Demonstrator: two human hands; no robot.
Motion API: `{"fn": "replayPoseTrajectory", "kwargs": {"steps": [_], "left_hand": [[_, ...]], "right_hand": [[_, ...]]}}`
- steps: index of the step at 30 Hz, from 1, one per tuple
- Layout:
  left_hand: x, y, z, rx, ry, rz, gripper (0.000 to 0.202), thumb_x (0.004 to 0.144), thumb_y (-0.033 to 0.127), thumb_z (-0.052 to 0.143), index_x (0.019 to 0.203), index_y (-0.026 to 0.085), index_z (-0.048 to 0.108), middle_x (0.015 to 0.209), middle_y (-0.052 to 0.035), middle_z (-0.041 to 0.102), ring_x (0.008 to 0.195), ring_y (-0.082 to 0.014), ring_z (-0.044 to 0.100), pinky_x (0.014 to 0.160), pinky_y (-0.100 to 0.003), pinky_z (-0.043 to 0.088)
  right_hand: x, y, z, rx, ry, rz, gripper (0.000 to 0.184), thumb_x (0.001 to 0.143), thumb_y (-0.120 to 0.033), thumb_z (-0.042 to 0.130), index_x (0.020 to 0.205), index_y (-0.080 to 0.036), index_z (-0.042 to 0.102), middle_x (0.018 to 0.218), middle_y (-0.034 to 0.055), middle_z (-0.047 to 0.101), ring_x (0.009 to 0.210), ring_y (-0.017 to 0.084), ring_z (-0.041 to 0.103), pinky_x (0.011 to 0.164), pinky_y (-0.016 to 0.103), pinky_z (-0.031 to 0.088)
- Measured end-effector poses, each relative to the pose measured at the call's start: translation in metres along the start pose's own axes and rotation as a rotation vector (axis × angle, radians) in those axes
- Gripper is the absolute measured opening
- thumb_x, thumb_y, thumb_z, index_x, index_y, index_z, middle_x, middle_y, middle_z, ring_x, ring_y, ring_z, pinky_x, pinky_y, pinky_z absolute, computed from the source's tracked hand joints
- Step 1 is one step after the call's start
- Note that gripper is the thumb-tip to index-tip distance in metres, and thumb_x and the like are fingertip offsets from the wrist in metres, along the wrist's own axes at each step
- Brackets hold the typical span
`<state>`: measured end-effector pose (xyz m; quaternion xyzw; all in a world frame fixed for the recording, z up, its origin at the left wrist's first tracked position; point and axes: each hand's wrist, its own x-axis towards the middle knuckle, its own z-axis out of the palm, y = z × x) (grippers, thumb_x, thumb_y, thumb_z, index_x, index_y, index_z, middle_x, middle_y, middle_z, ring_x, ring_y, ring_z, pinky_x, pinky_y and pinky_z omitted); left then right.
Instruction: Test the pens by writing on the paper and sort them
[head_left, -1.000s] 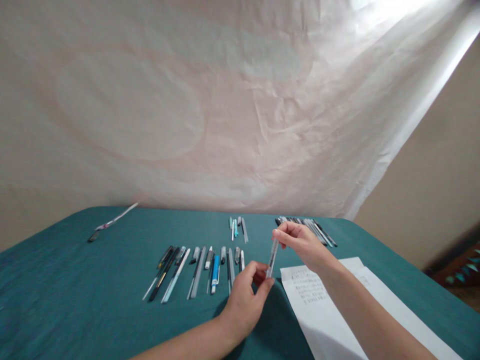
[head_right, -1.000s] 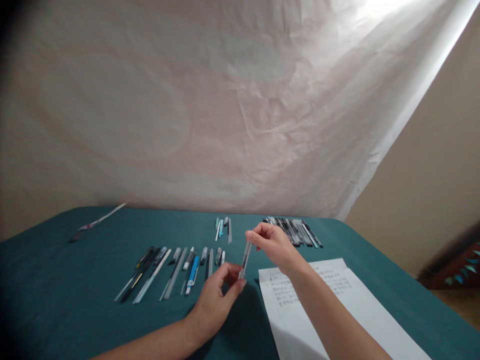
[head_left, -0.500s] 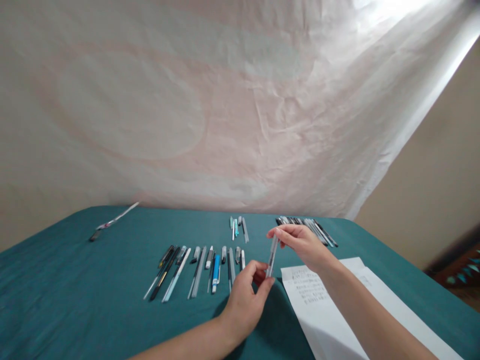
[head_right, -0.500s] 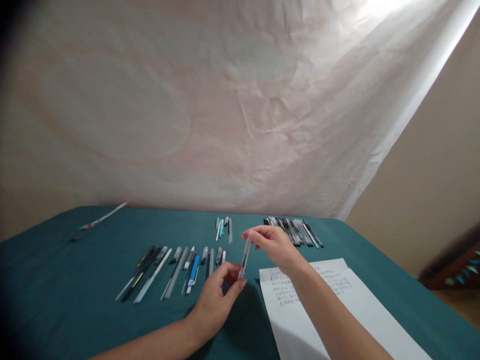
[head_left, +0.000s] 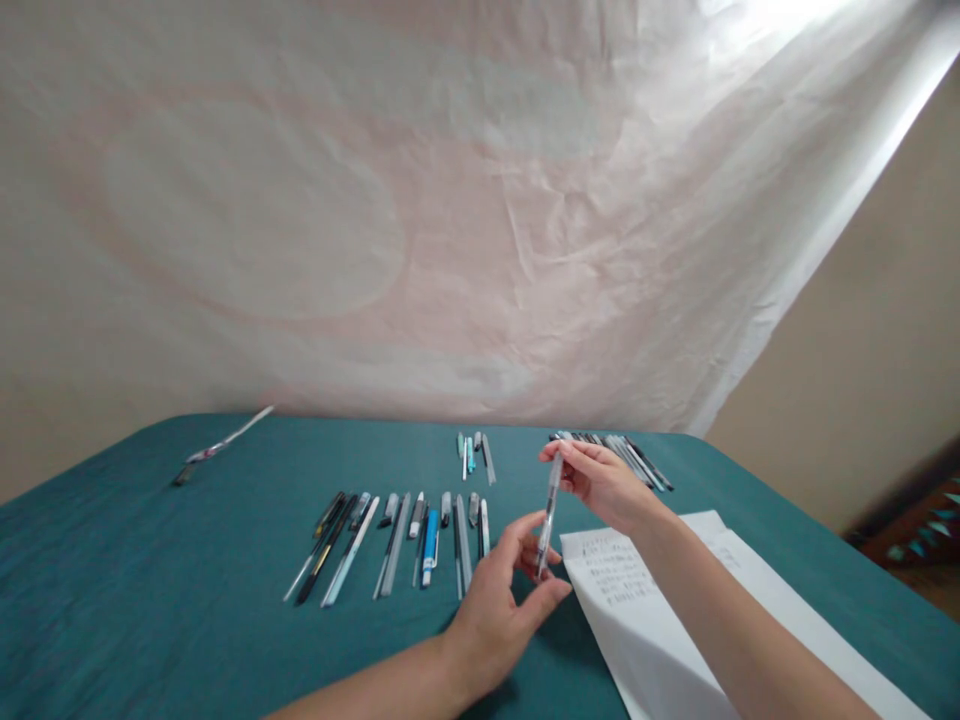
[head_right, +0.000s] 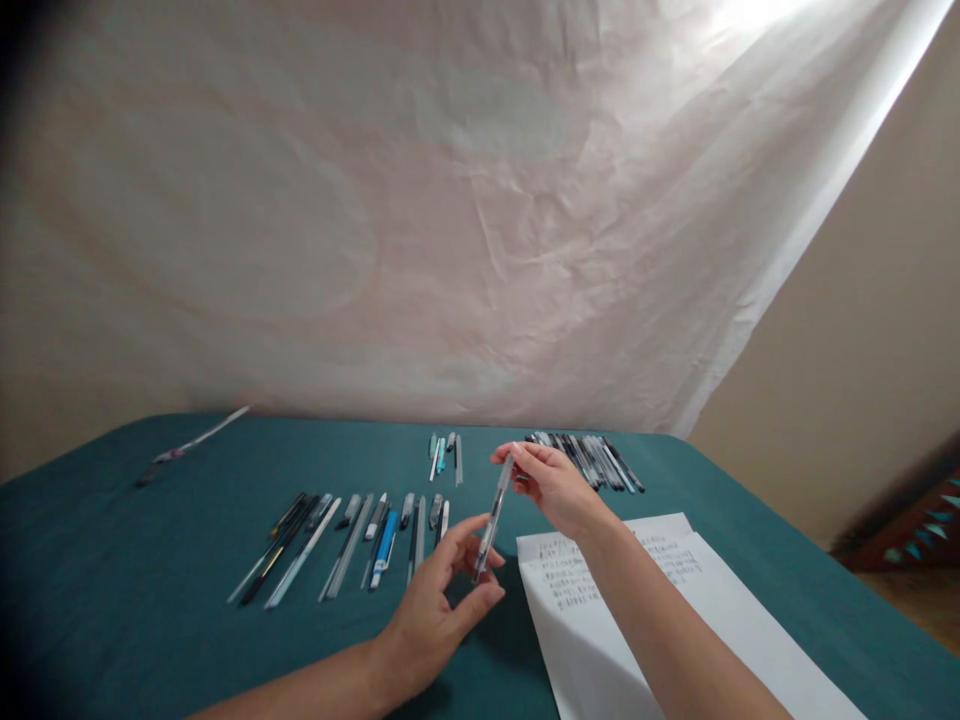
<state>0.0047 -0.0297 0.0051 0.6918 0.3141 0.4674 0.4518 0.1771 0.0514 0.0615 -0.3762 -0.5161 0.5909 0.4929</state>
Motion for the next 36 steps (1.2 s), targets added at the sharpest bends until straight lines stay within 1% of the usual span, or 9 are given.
{"fn": "replayPoseTrajectory", "kwargs": {"steps": [3,8,12,15,19,23,27,36], "left_hand": [[-0.002,0.001,0.001,-0.009,-0.084,0.041,0.055,0.078,0.026,0.060,0.127,0.023,0.035,0.101,-0.0035,0.059,0.084,-0.0143,0.056,0.082,-0.030,0.044],[-0.002,0.000,-0.001,0.029,-0.132,0.082,0.057,0.074,0.031,0.065,0.125,0.025,0.040,0.108,-0.0039,0.059,0.089,-0.0159,0.055,0.084,-0.030,0.043],[-0.001,-0.003,-0.001,0.072,-0.117,0.077,0.057,0.069,0.034,0.069,0.120,0.023,0.046,0.104,-0.0045,0.060,0.086,-0.0164,0.055,0.082,-0.030,0.044],[-0.001,-0.007,0.001,0.066,-0.098,0.069,0.052,0.067,0.035,0.071,0.112,0.020,0.050,0.096,-0.0043,0.061,0.082,-0.0159,0.056,0.079,-0.029,0.045],[-0.002,-0.010,0.004,0.030,-0.083,0.080,0.047,0.067,0.034,0.071,0.106,0.017,0.051,0.089,-0.0034,0.063,0.079,-0.0147,0.057,0.076,-0.027,0.045],[-0.002,-0.011,0.004,0.057,-0.077,0.079,0.044,0.066,0.035,0.071,0.101,0.016,0.052,0.086,-0.0033,0.064,0.074,-0.0144,0.058,0.073,-0.027,0.045],[-0.002,-0.012,0.004,0.084,-0.073,0.071,0.042,0.067,0.037,0.070,0.099,0.016,0.053,0.085,-0.0035,0.063,0.074,-0.0151,0.058,0.072,-0.027,0.045],[-0.003,-0.012,0.004,0.095,-0.065,0.066,0.047,0.063,0.039,0.073,0.098,0.015,0.053,0.083,-0.0047,0.062,0.075,-0.0165,0.058,0.072,-0.029,0.045]], "right_hand": [[0.000,0.002,-0.002,0.088,-0.043,0.061,0.021,0.072,-0.036,0.065,0.085,-0.020,0.068,0.085,0.0023,0.067,0.067,0.009,0.056,0.055,0.019,0.040],[-0.001,0.007,0.002,0.145,-0.093,0.116,0.018,0.074,-0.032,0.064,0.086,-0.019,0.068,0.086,0.0030,0.068,0.067,0.009,0.058,0.055,0.017,0.043],[-0.001,0.010,0.006,0.166,-0.117,0.147,0.018,0.075,-0.031,0.063,0.086,-0.018,0.067,0.085,0.0026,0.067,0.063,0.007,0.057,0.052,0.015,0.043],[-0.002,0.013,0.010,0.164,-0.139,0.162,0.019,0.075,-0.033,0.063,0.086,-0.018,0.066,0.081,0.0013,0.066,0.056,0.005,0.054,0.047,0.014,0.041],[-0.005,0.015,0.017,0.163,-0.187,0.176,0.021,0.075,-0.035,0.063,0.087,-0.018,0.065,0.072,-0.0015,0.062,0.052,0.004,0.051,0.044,0.014,0.038],[-0.007,0.016,0.021,0.171,-0.211,0.182,0.021,0.075,-0.034,0.063,0.088,-0.017,0.065,0.070,-0.0018,0.059,0.051,0.003,0.049,0.044,0.014,0.037],[-0.007,0.017,0.022,0.174,-0.228,0.178,0.020,0.076,-0.033,0.062,0.088,-0.016,0.065,0.070,-0.0013,0.059,0.053,0.003,0.048,0.046,0.014,0.037],[-0.007,0.019,0.024,0.151,-0.214,0.178,0.023,0.076,-0.035,0.062,0.090,-0.017,0.065,0.072,-0.0004,0.058,0.053,0.004,0.047,0.046,0.015,0.037]]}}
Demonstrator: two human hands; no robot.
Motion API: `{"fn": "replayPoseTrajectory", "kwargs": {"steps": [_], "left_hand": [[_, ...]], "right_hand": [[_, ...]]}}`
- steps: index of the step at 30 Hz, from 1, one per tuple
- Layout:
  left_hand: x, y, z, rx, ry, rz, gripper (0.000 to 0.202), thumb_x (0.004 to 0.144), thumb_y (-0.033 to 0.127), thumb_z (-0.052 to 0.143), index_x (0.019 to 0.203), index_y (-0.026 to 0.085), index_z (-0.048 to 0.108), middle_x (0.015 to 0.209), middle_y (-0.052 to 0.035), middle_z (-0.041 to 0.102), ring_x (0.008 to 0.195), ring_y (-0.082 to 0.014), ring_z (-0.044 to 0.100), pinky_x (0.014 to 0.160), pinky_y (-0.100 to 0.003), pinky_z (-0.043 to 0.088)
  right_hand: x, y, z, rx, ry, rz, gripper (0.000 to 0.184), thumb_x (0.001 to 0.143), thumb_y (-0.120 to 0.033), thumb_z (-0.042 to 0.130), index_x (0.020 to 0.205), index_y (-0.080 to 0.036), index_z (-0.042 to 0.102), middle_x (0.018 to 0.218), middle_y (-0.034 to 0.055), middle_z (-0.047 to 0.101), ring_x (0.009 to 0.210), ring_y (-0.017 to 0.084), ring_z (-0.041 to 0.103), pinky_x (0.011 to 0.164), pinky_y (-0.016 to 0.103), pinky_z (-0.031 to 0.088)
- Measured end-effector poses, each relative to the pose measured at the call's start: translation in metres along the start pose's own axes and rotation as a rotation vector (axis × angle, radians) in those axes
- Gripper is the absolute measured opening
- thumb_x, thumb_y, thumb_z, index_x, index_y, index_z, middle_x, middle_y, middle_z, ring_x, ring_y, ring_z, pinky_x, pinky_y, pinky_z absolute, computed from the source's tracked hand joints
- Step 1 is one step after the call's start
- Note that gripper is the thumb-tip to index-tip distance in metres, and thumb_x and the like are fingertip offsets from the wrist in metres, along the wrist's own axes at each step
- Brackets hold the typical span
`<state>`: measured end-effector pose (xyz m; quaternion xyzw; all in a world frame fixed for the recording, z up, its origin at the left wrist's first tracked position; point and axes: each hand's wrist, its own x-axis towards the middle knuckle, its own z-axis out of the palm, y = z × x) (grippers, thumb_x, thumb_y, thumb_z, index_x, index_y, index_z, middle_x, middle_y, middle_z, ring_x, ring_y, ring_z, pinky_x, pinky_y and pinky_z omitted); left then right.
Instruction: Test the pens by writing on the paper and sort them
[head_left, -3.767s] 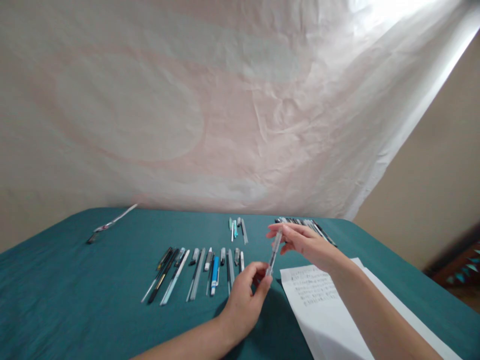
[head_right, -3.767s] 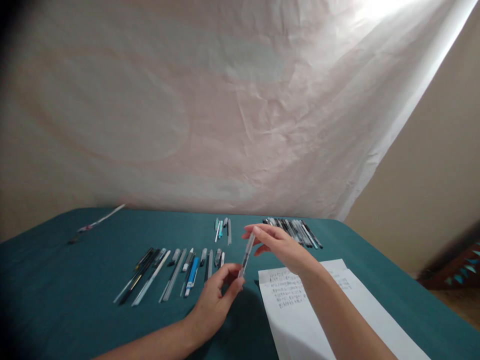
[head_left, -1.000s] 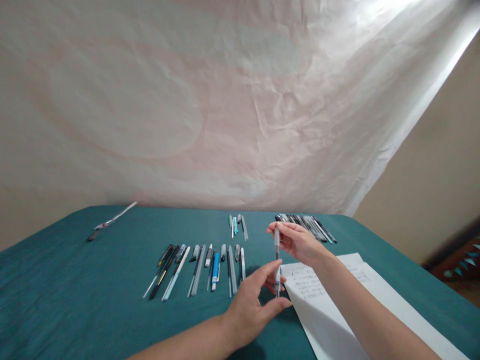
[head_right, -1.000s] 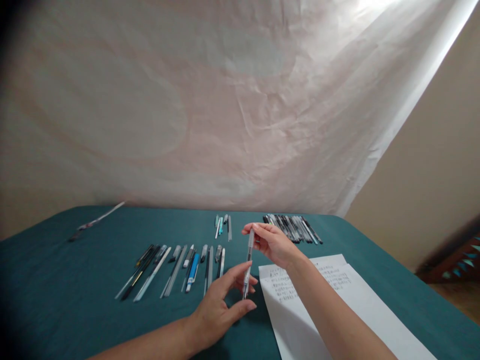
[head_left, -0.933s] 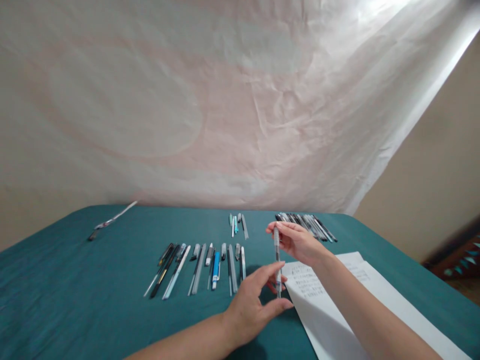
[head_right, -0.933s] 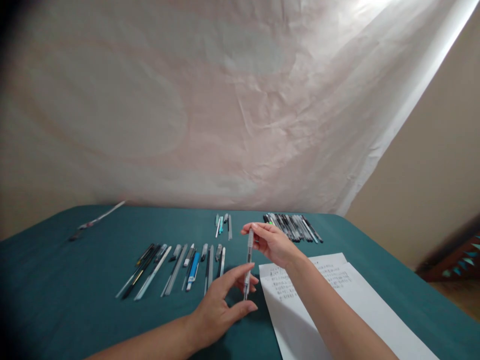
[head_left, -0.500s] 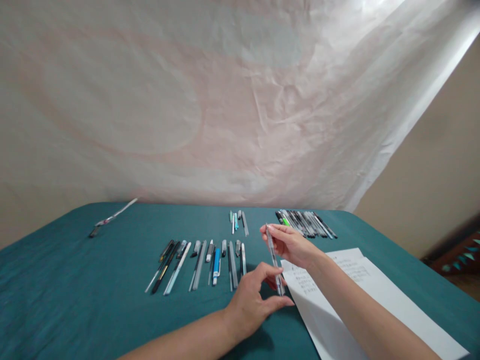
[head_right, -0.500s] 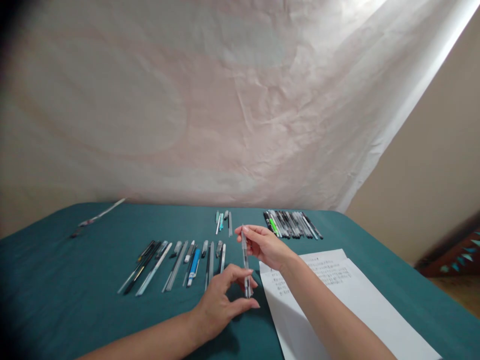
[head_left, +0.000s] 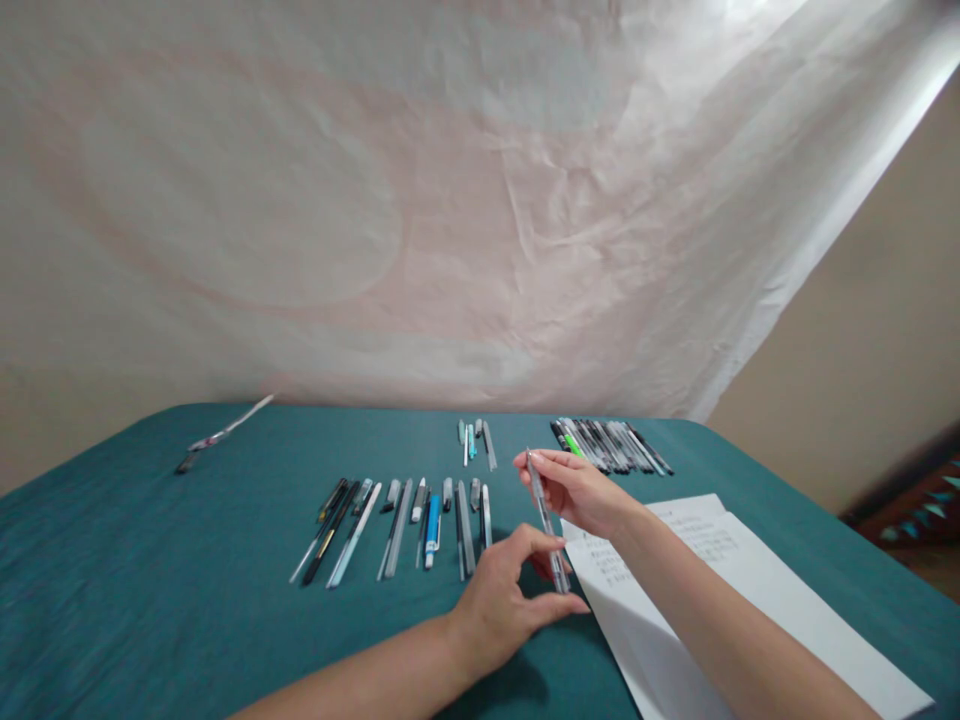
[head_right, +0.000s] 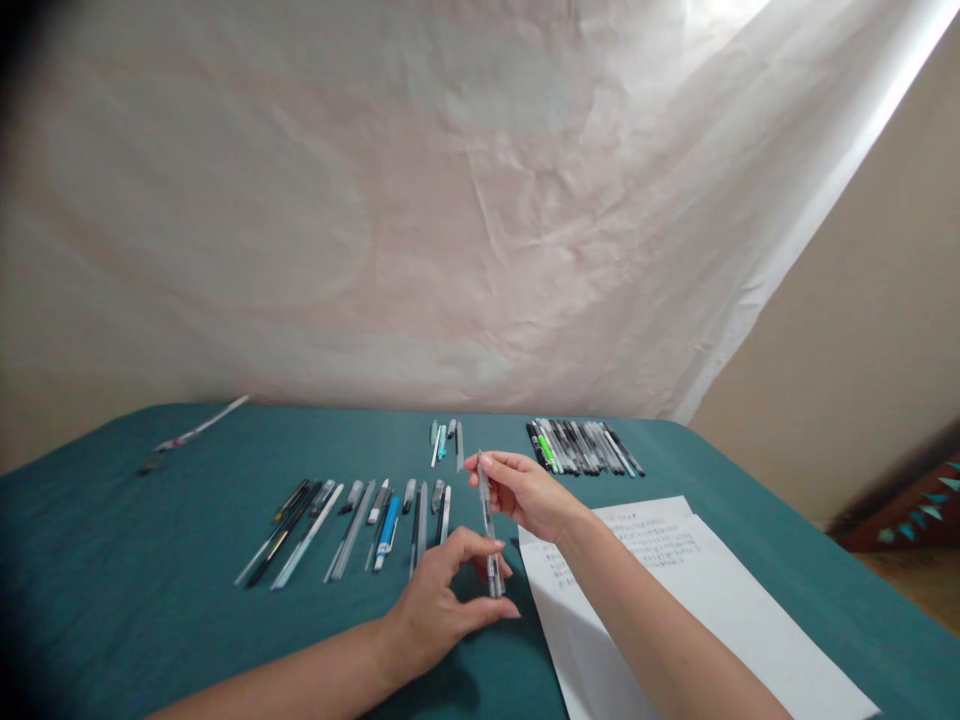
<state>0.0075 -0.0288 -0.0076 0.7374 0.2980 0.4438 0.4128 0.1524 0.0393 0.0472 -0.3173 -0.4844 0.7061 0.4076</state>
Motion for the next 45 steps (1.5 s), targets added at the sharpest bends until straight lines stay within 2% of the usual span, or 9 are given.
{"fn": "replayPoseTrajectory", "kwargs": {"steps": [4,8,13,17,20,25,32,36,45], "left_hand": [[0.001,0.002,-0.002,0.026,0.008,-0.007,0.050,0.062,0.041,0.073,0.101,0.017,0.052,0.085,-0.0044,0.062,0.077,-0.0170,0.057,0.073,-0.029,0.045],[0.002,0.002,-0.005,0.065,0.042,-0.039,0.049,0.065,0.042,0.070,0.103,0.018,0.051,0.087,-0.0042,0.061,0.079,-0.0172,0.057,0.075,-0.030,0.045],[0.004,0.004,-0.005,0.069,0.048,-0.060,0.048,0.065,0.043,0.069,0.101,0.017,0.052,0.085,-0.0025,0.061,0.077,-0.0164,0.057,0.075,-0.028,0.045],[0.005,0.005,-0.004,0.061,-0.088,-0.022,0.070,0.064,0.040,0.072,0.123,0.021,0.040,0.095,-0.0031,0.061,0.082,-0.0162,0.058,0.079,-0.029,0.045],[0.004,0.007,-0.004,0.123,-0.217,0.012,0.083,0.068,0.039,0.068,0.135,0.025,0.021,0.113,-0.0059,0.057,0.097,-0.0180,0.055,0.088,-0.032,0.041],[0.006,0.018,-0.006,0.367,-0.433,0.135,0.045,0.083,0.039,0.051,0.124,0.025,0.043,0.127,-0.0068,0.049,0.115,-0.0216,0.044,0.098,-0.036,0.033],[0.010,0.024,-0.005,0.489,-0.541,0.185,0.038,0.088,0.037,0.041,0.124,0.025,0.046,0.132,-0.0067,0.044,0.121,-0.0214,0.039,0.101,-0.041,0.029],[0.010,0.015,-0.003,0.496,-0.542,0.188,0.038,0.088,0.036,0.040,0.124,0.026,0.046,0.132,-0.0052,0.045,0.122,-0.0211,0.038,0.103,-0.043,0.027],[0.008,0.012,-0.001,0.549,-0.525,0.157,0.037,0.088,0.033,0.041,0.123,0.024,0.047,0.133,-0.0062,0.044,0.124,-0.0209,0.035,0.103,-0.041,0.028]], "right_hand": [[-0.001,0.000,0.002,-0.057,0.000,0.017,0.031,0.077,-0.037,0.059,0.102,-0.018,0.061,0.075,0.0008,0.059,0.053,0.005,0.048,0.046,0.015,0.037],[-0.007,-0.004,0.003,-0.294,-0.004,-0.101,0.048,0.083,-0.036,0.051,0.128,-0.028,0.039,0.080,0.0005,0.062,0.055,0.007,0.049,0.053,0.019,0.040],[-0.027,-0.005,-0.001,-0.913,-0.133,-0.293,0.030,0.085,-0.020,0.040,0.106,-0.024,0.060,0.090,0.0030,0.062,0.071,0.012,0.054,0.067,0.026,0.042],[-0.047,0.007,-0.014,-1.139,0.028,-0.392,0.037,0.071,-0.007,0.049,0.104,-0.023,0.057,0.086,0.0026,0.061,0.071,0.014,0.054,0.066,0.025,0.041],[-0.064,0.011,-0.037,-1.130,0.231,-0.381,0.023,0.076,-0.014,0.049,0.097,-0.022,0.054,0.077,0.0012,0.060,0.064,0.013,0.054,0.059,0.025,0.042],[-0.105,-0.001,-0.122,-1.101,0.556,-0.291,0.026,0.085,-0.035,0.039,0.103,-0.021,0.052,0.084,0.0059,0.062,0.063,0.016,0.057,0.056,0.028,0.045],[-0.171,-0.003,-0.244,-1.445,1.027,-0.001,0.036,0.073,-0.034,0.050,0.106,-0.019,0.054,0.085,0.0085,0.065,0.074,0.023,0.060,0.066,0.033,0.043],[-0.173,0.007,-0.258,-1.401,1.025,0.016,0.033,0.068,-0.032,0.052,0.098,-0.017,0.057,0.078,0.0068,0.065,0.067,0.019,0.060,0.062,0.029,0.043],[-0.158,0.011,-0.243,-1.344,1.045,-0.044,0.032,0.067,-0.035,0.053,0.094,-0.018,0.059,0.075,0.0064,0.065,0.062,0.018,0.056,0.059,0.029,0.042]]}}
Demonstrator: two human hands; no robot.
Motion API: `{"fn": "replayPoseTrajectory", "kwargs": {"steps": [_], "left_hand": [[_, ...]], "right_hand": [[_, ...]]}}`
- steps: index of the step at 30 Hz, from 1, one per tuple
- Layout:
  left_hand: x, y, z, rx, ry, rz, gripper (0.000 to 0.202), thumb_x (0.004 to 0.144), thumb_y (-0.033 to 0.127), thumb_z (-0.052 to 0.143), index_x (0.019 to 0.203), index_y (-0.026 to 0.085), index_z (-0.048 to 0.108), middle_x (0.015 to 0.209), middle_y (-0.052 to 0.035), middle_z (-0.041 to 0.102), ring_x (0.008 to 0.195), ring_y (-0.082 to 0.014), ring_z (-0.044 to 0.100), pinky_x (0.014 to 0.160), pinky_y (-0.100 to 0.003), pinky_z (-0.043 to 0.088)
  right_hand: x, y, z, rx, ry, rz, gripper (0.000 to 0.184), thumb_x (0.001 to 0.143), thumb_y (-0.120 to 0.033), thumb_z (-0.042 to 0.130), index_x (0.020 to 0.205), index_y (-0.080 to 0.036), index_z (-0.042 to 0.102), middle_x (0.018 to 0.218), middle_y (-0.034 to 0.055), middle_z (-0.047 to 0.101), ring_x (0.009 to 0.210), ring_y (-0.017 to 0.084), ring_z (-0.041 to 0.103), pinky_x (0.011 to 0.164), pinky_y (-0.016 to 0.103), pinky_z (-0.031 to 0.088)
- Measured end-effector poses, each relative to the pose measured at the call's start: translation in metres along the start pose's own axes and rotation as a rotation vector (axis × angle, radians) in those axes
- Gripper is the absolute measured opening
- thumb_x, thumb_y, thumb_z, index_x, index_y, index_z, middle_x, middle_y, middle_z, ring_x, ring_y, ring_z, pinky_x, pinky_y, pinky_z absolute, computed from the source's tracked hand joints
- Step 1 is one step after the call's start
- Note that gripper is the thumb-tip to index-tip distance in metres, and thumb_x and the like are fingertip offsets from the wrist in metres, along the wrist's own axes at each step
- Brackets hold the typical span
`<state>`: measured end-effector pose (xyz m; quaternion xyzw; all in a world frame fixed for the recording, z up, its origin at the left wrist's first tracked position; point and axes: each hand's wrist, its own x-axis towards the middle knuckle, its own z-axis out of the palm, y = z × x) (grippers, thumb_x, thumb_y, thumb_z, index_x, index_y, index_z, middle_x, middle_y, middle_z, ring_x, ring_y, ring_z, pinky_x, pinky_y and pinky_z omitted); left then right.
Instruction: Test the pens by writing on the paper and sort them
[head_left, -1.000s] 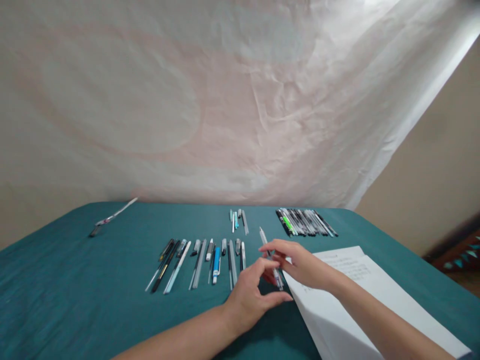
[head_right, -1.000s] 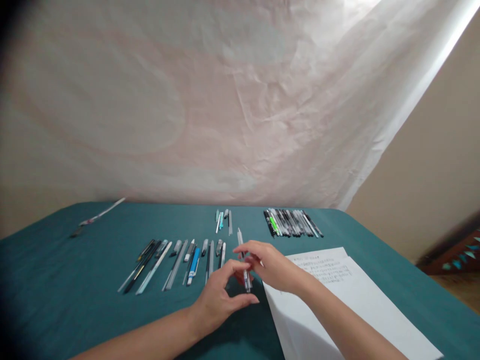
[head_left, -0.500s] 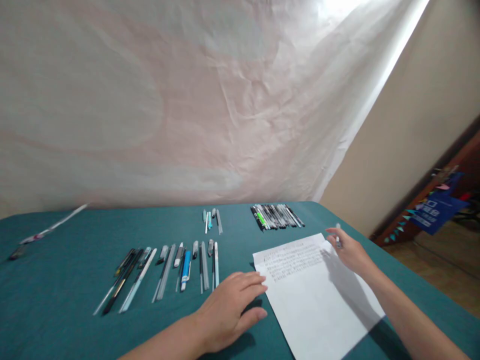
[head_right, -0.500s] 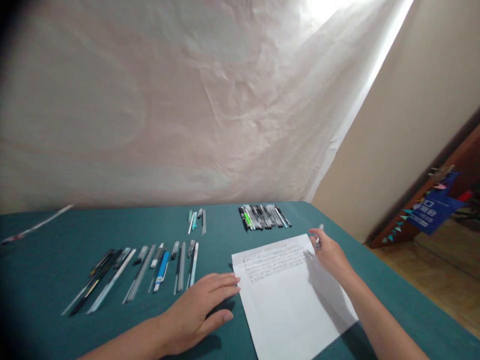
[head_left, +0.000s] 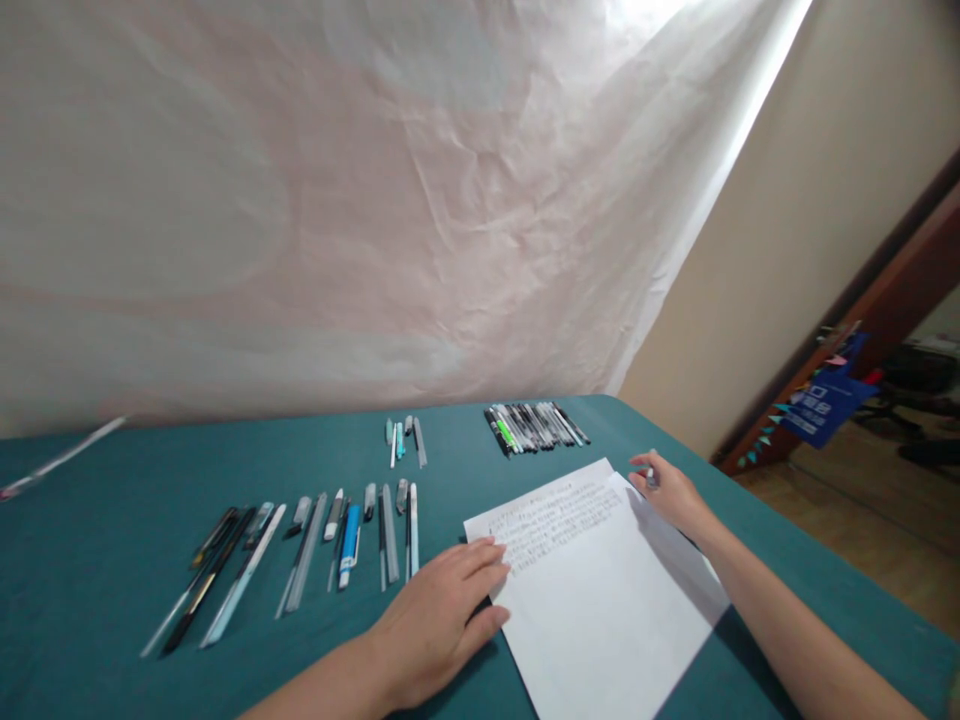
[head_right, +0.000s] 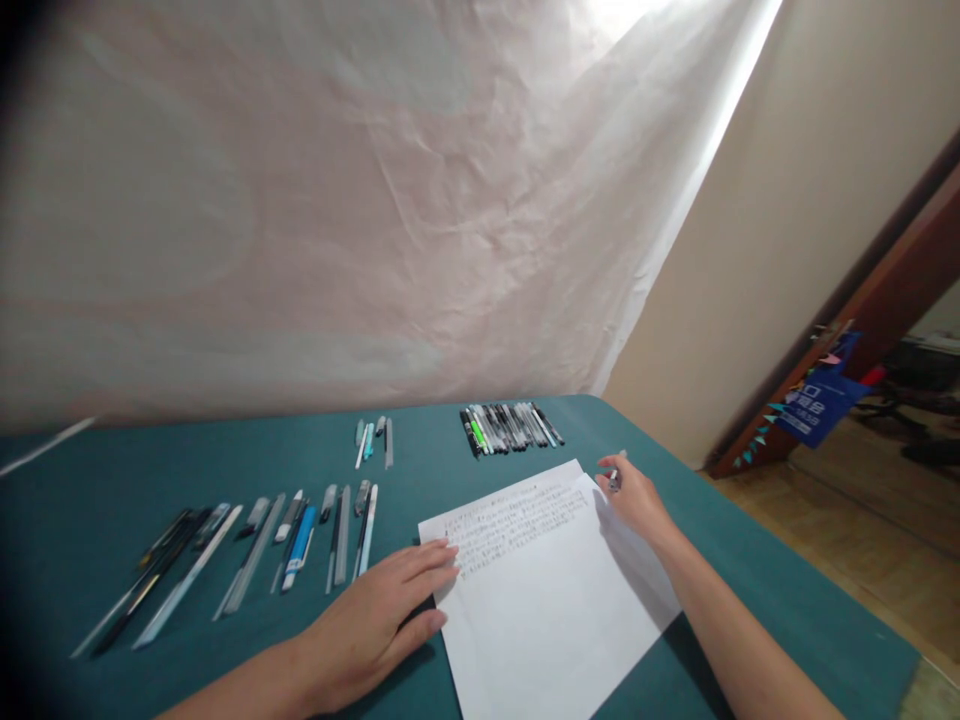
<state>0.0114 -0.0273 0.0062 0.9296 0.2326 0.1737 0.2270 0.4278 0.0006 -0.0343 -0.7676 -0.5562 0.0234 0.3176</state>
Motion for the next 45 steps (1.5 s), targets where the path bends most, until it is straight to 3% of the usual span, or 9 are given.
{"fn": "replayPoseTrajectory", "kwargs": {"steps": [5,14,21,24,26,30,33,38,45], "left_hand": [[-0.001,0.003,0.000,0.013,0.017,0.034,0.036,0.086,0.029,0.044,0.122,0.024,0.047,0.130,-0.0057,0.047,0.123,-0.0212,0.036,0.103,-0.040,0.028],[0.001,0.009,-0.005,0.071,-0.042,0.079,0.035,0.088,0.031,0.041,0.122,0.023,0.046,0.128,-0.0057,0.049,0.120,-0.0198,0.040,0.105,-0.039,0.026],[0.002,0.010,-0.006,0.073,-0.039,0.058,0.032,0.088,0.031,0.041,0.118,0.023,0.050,0.123,-0.0051,0.053,0.114,-0.0197,0.046,0.103,-0.039,0.027],[0.001,0.010,-0.006,0.082,-0.052,0.059,0.032,0.088,0.031,0.040,0.118,0.023,0.049,0.123,-0.0052,0.053,0.114,-0.0195,0.046,0.103,-0.039,0.027],[0.001,0.009,-0.006,0.088,-0.060,0.058,0.032,0.088,0.030,0.040,0.118,0.022,0.049,0.123,-0.0053,0.053,0.114,-0.0197,0.046,0.103,-0.039,0.027],[0.001,0.010,-0.006,0.083,-0.046,0.061,0.032,0.088,0.031,0.040,0.118,0.023,0.050,0.122,-0.0049,0.053,0.114,-0.0197,0.046,0.103,-0.039,0.027],[0.001,0.010,-0.006,0.079,-0.045,0.061,0.031,0.088,0.030,0.040,0.117,0.023,0.050,0.122,-0.0042,0.054,0.113,-0.0187,0.047,0.103,-0.039,0.028],[0.003,0.010,-0.006,0.101,-0.068,0.056,0.031,0.089,0.029,0.040,0.118,0.023,0.049,0.123,-0.0041,0.052,0.115,-0.0183,0.045,0.104,-0.040,0.027],[0.004,0.008,-0.003,0.129,-0.078,0.071,0.032,0.090,0.030,0.038,0.119,0.023,0.047,0.124,-0.0048,0.052,0.116,-0.0182,0.045,0.104,-0.041,0.027]], "right_hand": [[-0.002,0.002,0.003,0.118,-0.050,-0.019,0.031,0.065,-0.034,0.054,0.091,-0.016,0.058,0.070,0.0043,0.063,0.060,0.017,0.055,0.056,0.027,0.042],[0.000,0.005,0.016,0.131,0.068,0.054,0.032,0.066,-0.034,0.052,0.092,-0.016,0.057,0.072,0.0053,0.062,0.057,0.016,0.054,0.053,0.028,0.040],[-0.004,-0.016,-0.002,0.194,0.149,0.035,0.051,0.076,-0.044,0.047,0.118,-0.015,0.048,0.085,0.0088,0.063,0.070,0.019,0.057,0.065,0.032,0.044],[-0.010,-0.039,-0.015,0.469,0.036,0.006,0.056,0.081,-0.051,0.042,0.125,-0.017,0.043,0.084,0.0074,0.063,0.068,0.017,0.058,0.061,0.030,0.046],[-0.015,-0.053,-0.019,0.639,-0.076,0.023,0.053,0.079,-0.054,0.044,0.116,-0.016,0.051,0.083,0.0077,0.062,0.067,0.017,0.057,0.058,0.029,0.047],[-0.025,-0.059,-0.015,0.618,-0.161,0.058,0.035,0.074,-0.048,0.057,0.082,-0.014,0.061,0.060,0.0012,0.056,0.053,0.011,0.050,0.049,0.023,0.041],[-0.031,-0.048,-0.008,0.671,-0.140,0.111,0.029,0.074,-0.045,0.059,0.077,-0.016,0.059,0.047,-0.0049,0.046,0.042,0.008,0.040,0.041,0.020,0.032],[-0.039,-0.035,-0.006,0.936,-0.259,0.209,0.038,0.076,-0.045,0.052,0.097,-0.014,0.059,0.076,0.0068,0.063,0.066,0.016,0.057,0.057,0.026,0.044],[-0.040,-0.035,-0.002,0.516,-0.143,0.076,0.024,0.072,-0.041,0.057,0.076,-0.017,0.057,0.052,-0.0031,0.052,0.047,0.010,0.046,0.046,0.022,0.035]]}}
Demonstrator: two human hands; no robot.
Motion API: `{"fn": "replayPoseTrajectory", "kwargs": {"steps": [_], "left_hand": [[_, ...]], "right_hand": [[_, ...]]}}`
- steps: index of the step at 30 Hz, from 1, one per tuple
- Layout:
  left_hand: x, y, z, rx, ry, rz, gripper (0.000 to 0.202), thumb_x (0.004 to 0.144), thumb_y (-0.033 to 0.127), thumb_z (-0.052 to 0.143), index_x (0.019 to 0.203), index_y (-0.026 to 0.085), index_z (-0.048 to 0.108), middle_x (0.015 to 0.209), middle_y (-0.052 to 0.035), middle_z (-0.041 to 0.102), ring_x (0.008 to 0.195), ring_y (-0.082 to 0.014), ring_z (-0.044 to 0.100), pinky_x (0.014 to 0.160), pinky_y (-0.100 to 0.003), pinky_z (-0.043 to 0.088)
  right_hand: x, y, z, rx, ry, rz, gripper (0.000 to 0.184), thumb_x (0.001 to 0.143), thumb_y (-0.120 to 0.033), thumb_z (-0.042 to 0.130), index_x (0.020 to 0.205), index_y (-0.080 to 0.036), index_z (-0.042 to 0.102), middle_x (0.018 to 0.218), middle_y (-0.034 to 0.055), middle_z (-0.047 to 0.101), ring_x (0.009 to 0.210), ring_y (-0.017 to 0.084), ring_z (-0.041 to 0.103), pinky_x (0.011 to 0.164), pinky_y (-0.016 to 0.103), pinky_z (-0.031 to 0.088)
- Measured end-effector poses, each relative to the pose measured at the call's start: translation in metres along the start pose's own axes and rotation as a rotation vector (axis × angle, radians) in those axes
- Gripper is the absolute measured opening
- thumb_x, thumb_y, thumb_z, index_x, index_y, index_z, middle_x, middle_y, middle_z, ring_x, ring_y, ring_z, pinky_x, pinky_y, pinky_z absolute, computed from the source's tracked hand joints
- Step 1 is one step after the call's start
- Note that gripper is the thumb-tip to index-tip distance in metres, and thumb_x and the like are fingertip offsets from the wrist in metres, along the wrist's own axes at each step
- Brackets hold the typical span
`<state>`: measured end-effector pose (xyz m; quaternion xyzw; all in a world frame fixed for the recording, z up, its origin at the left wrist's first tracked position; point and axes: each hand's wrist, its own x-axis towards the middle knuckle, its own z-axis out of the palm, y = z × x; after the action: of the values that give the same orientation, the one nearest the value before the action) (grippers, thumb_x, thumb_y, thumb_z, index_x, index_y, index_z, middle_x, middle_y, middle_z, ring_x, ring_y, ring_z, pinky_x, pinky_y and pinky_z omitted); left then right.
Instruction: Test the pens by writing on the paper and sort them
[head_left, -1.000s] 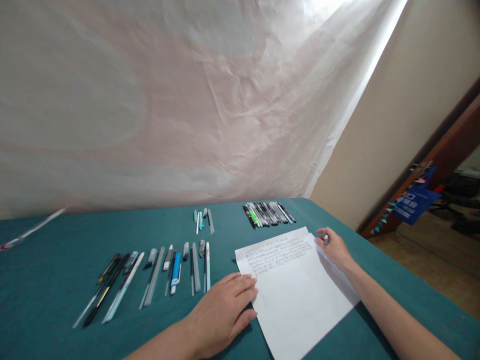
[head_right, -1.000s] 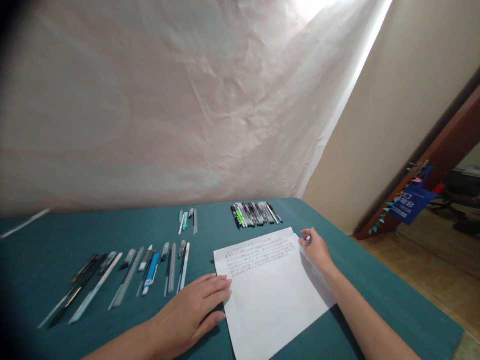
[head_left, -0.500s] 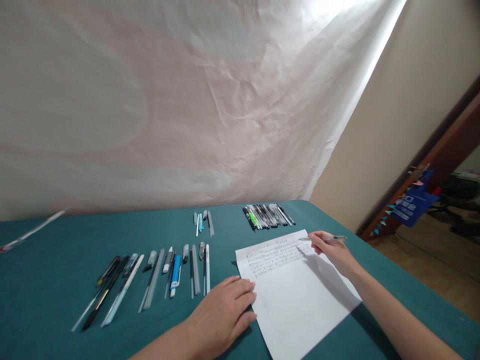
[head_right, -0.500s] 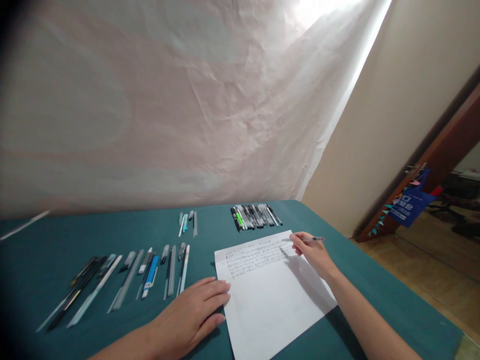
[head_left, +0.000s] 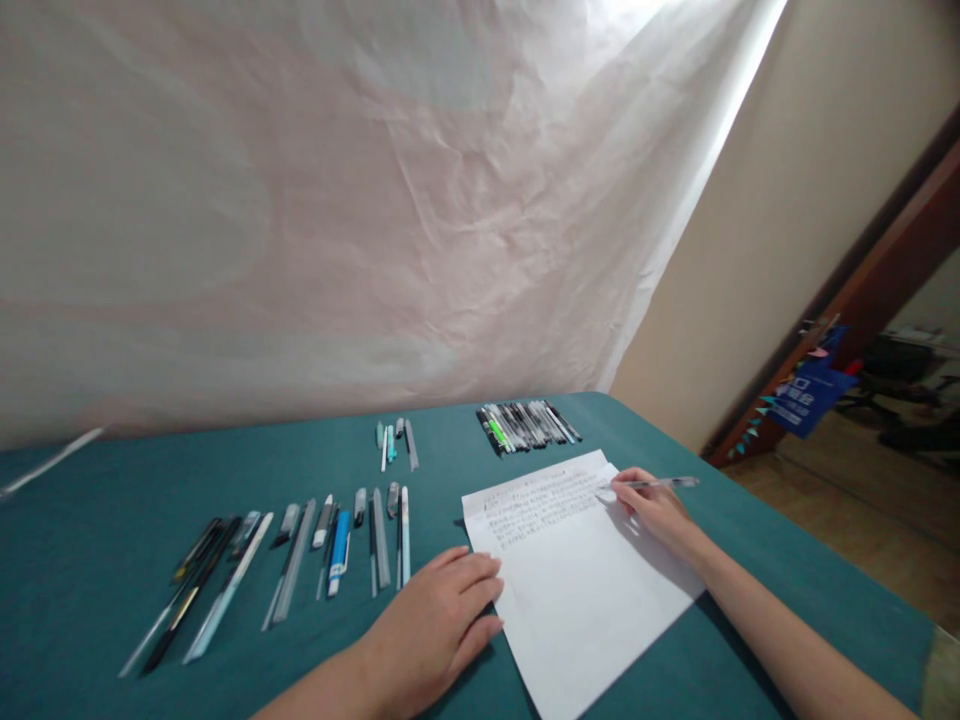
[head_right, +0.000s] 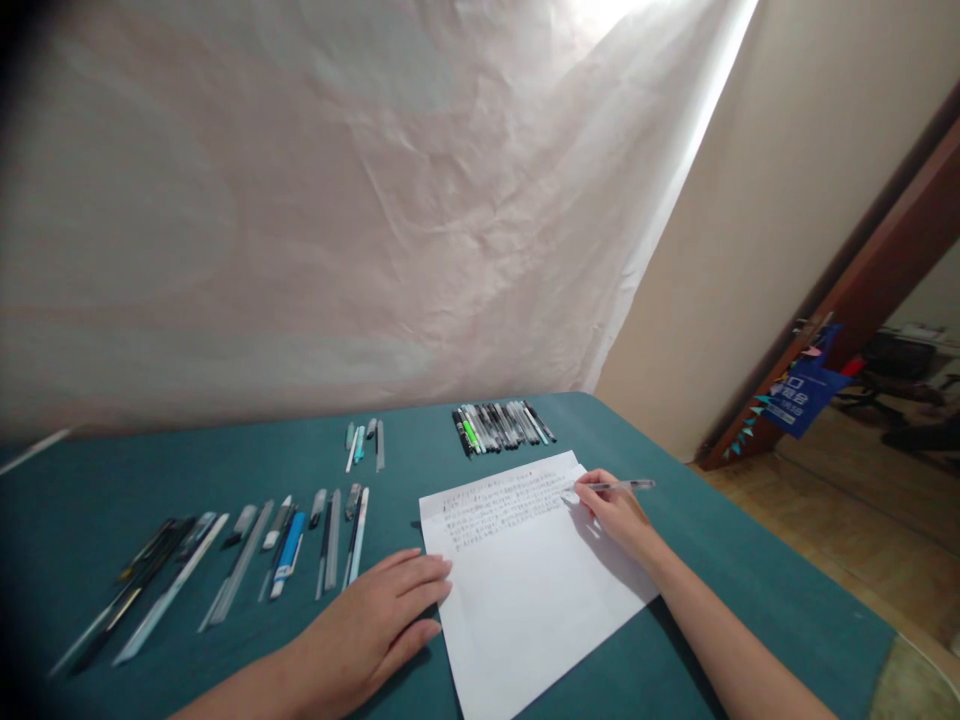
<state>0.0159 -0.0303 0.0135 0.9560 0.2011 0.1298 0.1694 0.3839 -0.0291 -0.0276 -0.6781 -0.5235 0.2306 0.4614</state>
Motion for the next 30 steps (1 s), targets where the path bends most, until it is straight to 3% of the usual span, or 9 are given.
{"fn": "replayPoseTrajectory", "kwargs": {"steps": [4,12,19,30], "left_hand": [[0.000,0.000,0.000,0.000,-0.002,0.002,0.032,0.090,0.030,0.037,0.120,0.023,0.047,0.124,-0.0044,0.052,0.116,-0.0178,0.045,0.104,-0.041,0.027],[0.001,0.002,-0.001,0.018,-0.016,-0.010,0.032,0.090,0.030,0.037,0.119,0.023,0.047,0.124,-0.0036,0.051,0.117,-0.0175,0.043,0.104,-0.041,0.027],[0.001,0.002,-0.001,0.022,-0.003,-0.002,0.031,0.090,0.029,0.037,0.119,0.023,0.048,0.123,-0.0044,0.052,0.115,-0.0177,0.045,0.104,-0.041,0.028],[0.000,0.003,-0.002,0.009,0.007,-0.005,0.032,0.090,0.029,0.038,0.119,0.024,0.048,0.123,-0.0041,0.053,0.115,-0.0179,0.045,0.104,-0.040,0.027]], "right_hand": [[0.001,0.007,0.003,-0.122,0.050,-0.040,0.027,0.075,-0.042,0.049,0.063,-0.018,0.050,0.046,-0.0047,0.047,0.040,0.009,0.040,0.041,0.021,0.031],[0.001,0.008,0.002,-0.336,0.084,-0.106,0.029,0.080,-0.041,0.044,0.063,-0.018,0.051,0.046,-0.0048,0.047,0.043,0.010,0.043,0.043,0.022,0.030],[0.005,0.016,0.003,-0.413,0.099,-0.170,0.027,0.079,-0.041,0.045,0.065,-0.019,0.051,0.047,-0.0053,0.043,0.044,0.011,0.042,0.045,0.022,0.030],[0.005,0.018,0.002,-0.402,0.090,-0.154,0.026,0.079,-0.040,0.045,0.065,-0.019,0.050,0.046,-0.0054,0.043,0.044,0.010,0.040,0.045,0.022,0.028]]}}
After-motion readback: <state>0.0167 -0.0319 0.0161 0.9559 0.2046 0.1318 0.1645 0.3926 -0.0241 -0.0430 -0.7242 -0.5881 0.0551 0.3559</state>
